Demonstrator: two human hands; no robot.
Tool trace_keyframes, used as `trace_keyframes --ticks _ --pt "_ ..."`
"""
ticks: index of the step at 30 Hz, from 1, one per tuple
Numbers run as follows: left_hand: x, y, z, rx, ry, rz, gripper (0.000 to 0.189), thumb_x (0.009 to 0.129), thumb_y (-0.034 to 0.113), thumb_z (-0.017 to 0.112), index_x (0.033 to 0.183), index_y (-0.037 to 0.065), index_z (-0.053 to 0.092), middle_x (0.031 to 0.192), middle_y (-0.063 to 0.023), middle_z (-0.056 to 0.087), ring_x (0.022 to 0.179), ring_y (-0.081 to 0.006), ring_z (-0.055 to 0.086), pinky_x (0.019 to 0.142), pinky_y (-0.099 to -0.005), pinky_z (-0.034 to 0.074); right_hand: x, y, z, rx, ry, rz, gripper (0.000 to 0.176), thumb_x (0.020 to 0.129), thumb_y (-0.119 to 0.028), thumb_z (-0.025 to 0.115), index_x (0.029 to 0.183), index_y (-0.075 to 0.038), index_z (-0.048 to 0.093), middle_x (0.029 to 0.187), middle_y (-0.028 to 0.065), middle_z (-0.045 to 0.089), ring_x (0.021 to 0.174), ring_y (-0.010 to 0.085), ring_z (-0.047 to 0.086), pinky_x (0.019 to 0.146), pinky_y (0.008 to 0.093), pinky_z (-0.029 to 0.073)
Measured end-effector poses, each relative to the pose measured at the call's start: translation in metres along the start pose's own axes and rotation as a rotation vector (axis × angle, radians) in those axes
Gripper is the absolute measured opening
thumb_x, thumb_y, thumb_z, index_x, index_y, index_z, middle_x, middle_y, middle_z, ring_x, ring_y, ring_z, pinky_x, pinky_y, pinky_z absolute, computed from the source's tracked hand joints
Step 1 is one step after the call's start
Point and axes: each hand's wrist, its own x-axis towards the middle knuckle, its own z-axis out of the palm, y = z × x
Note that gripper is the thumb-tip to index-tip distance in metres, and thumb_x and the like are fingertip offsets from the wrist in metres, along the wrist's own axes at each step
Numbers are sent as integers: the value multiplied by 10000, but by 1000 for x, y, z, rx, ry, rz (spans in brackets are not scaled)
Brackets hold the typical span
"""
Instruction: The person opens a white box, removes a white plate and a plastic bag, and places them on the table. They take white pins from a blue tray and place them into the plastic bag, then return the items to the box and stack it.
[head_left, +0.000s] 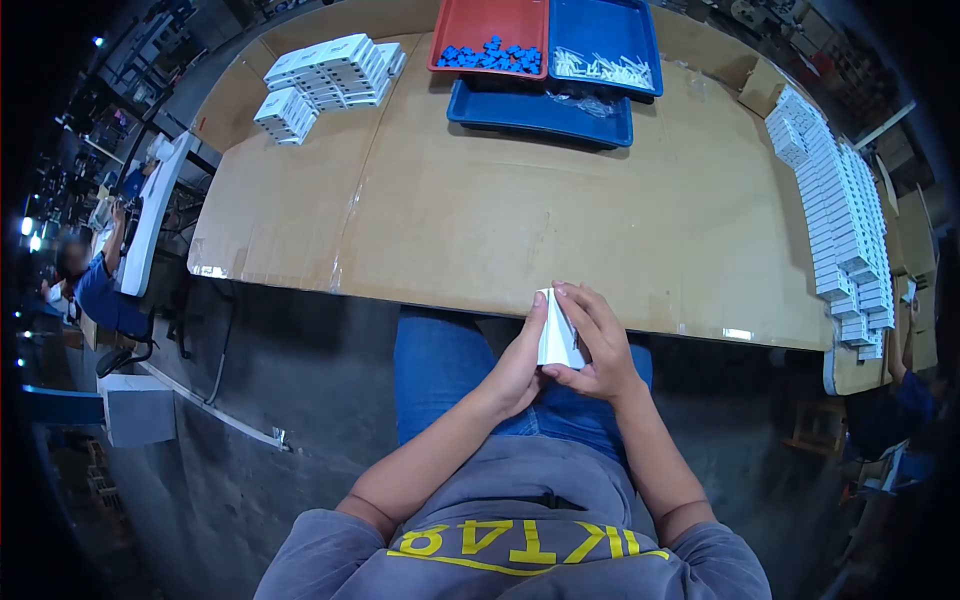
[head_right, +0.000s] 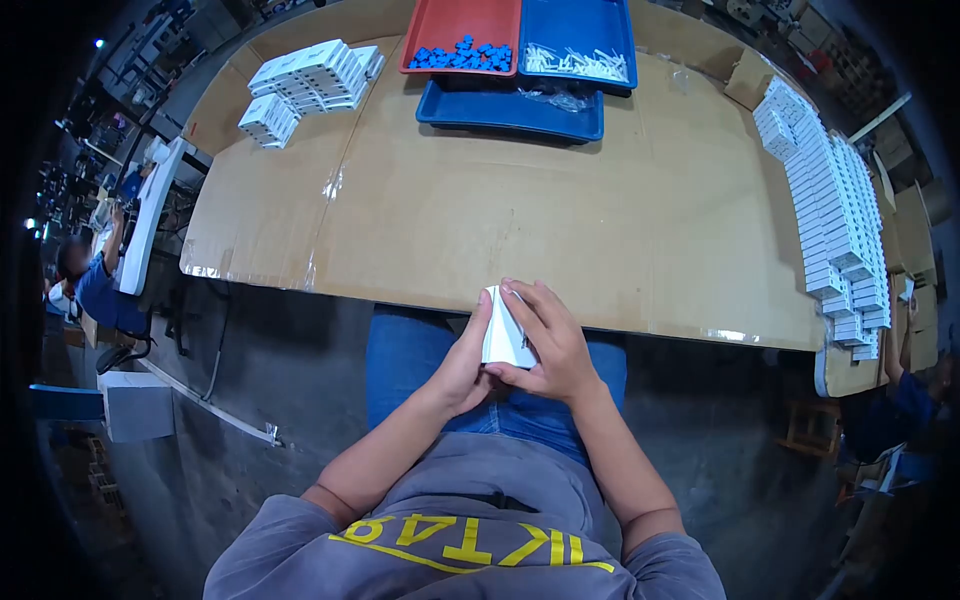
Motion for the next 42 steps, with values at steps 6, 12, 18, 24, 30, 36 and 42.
trace_keyframes --ticks 6,12,18,24,30,36,42 --pt "-5 3 5 -15 50 8 649 1079 659 344 1406 131 536 1141 -38 688 1007 -146 688 817 -297 575 1 5 11 13 66 -58 863 858 -584 734 1413 57 577 1400 281 591 1241 443 631 1074 550 489" --pt "-7 2 3 53 39 21 632 1082 651 352 1385 136 560 1110 -18 695 976 -129 684 802 -290 568 -4 4 23 8 184 -85 858 955 -629 615 1355 129 593 1314 361 618 1202 487 657 992 485 554" --pt "-6 3 1 72 22 8 652 1088 650 323 1413 131 547 1153 -20 680 1052 -129 671 840 -282 549 -7 6 27 116 230 13 856 976 -647 585 1357 120 602 1329 324 632 1241 447 648 1010 454 546" --pt "16 -25 -23 797 -15 589 762 1115 449 455 1648 20 119 1411 -134 534 1334 -216 525 1148 -406 408 -3 -13 37 845 402 721 847 1086 -648 312 1464 76 535 1355 234 650 1199 300 658 1031 368 504" --pt "20 -9 -27 263 83 446 691 1143 340 422 1662 13 104 1444 -138 511 1295 -204 522 1056 -327 470 2 -9 29 472 131 448 590 1113 -380 452 1518 47 480 1570 198 473 1365 302 536 1127 357 419" --pt "35 -23 -48 306 143 378 619 1133 497 356 1537 28 362 1387 -121 528 1278 -196 515 1080 -351 416 -7 -3 32 126 -13 231 503 1013 -125 618 1477 44 523 1504 267 534 1358 409 566 1093 432 491" --pt "32 -24 -43 385 140 370 704 1142 448 358 1642 -9 163 1609 -203 347 1527 -275 292 1249 -365 220 -14 2 42 36 31 212 459 1025 -113 598 1443 68 543 1333 290 649 1138 414 697 954 425 574"
